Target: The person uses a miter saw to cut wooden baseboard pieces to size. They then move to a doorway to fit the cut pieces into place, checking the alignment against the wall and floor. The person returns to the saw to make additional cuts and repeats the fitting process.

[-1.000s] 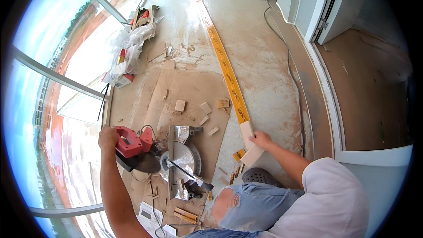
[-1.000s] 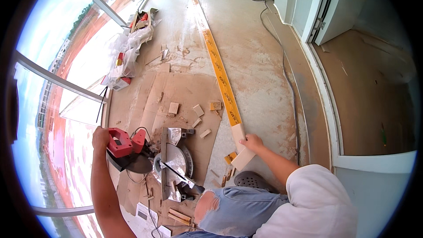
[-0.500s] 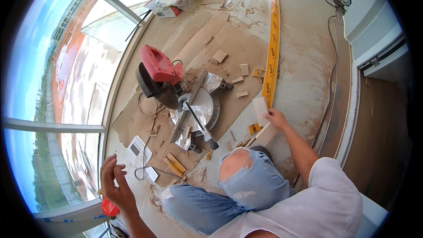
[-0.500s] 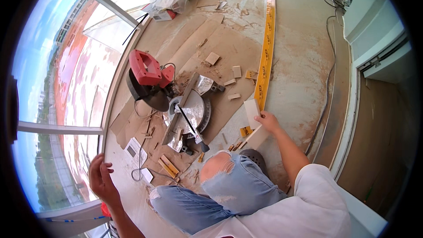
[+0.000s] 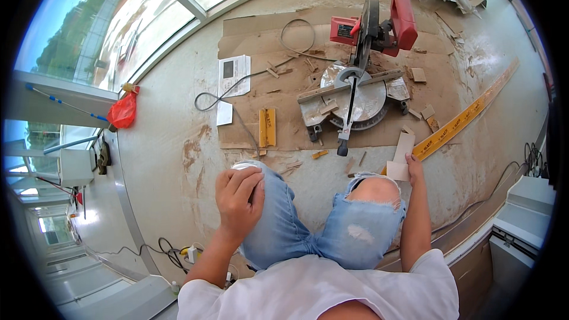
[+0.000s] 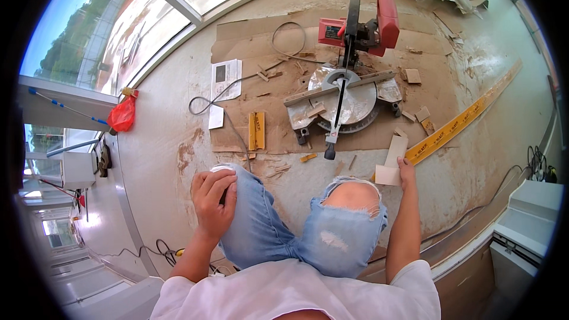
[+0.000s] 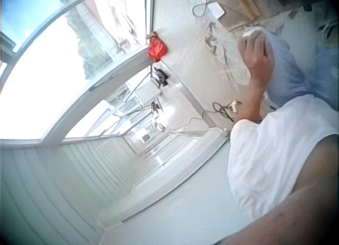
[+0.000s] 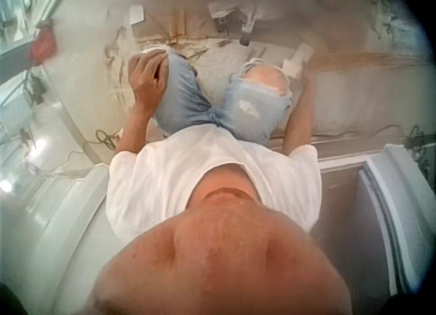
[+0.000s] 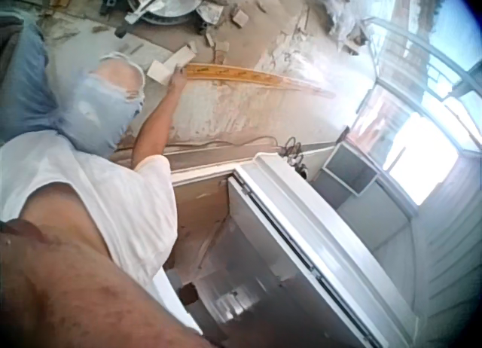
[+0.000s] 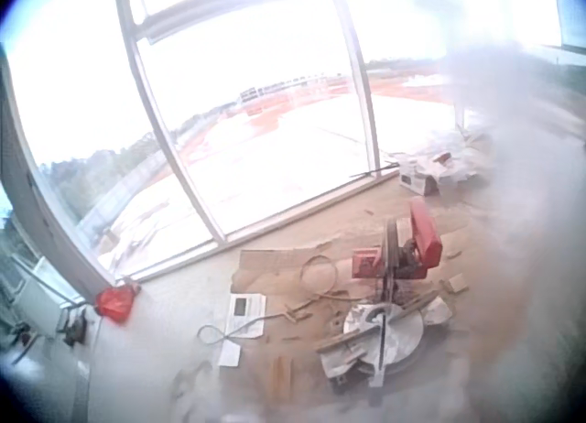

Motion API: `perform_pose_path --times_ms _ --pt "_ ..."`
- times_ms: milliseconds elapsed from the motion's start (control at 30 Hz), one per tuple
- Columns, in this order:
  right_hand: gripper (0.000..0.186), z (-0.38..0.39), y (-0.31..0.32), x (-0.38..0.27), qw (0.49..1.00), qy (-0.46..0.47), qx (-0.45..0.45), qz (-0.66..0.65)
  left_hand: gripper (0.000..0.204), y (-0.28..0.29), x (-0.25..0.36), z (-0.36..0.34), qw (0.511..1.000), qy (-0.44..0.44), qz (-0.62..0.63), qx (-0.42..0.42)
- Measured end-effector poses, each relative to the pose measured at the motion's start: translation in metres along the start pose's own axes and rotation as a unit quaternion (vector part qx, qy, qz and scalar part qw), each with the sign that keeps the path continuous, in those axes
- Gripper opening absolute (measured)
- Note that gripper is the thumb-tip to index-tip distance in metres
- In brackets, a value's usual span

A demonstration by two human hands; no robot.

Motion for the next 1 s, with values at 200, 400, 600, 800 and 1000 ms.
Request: perform_pose_path --times_ms 200,400,600,800,1000 --pt "0.037 0.011 0.023 -0.022 0.991 -0.015 0.001 -0.13 0.013 -0.009 0.0 -0.012 0.998 -0.032 0.04 -0.024" --pt "0.053 0.078 0.059 -0.066 0.994 0.009 -0.02 -0.104 0.017 0.001 -0.015 0.018 0.996 -0.035 -0.025 -0.073" --pt "0.054 0.257 0.139 -0.18 0.969 0.01 -0.027 -0.244 0.011 -0.006 -0.03 -0.033 0.978 -0.14 -0.017 -0.156" --pt "0.048 0.334 0.099 -0.312 0.961 -0.014 -0.042 -0.274 0.015 0.0 -0.081 -0.057 0.947 -0.046 -0.017 -0.319" --pt "0.056 0.475 0.091 -0.41 0.956 0.006 0.002 -0.294 0.019 0.037 -0.021 -0.058 0.89 -0.266 -0.075 -0.362"
Point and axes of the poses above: each hand's wrist, its own z-axis away from the middle knuckle, its own y-axis out of the back of the hand, x = y × z, the point moved 2 cm from there along -z, towards the middle knuckle, and after that the axes turned 12 degrees about -z, right-handed, at the moved point
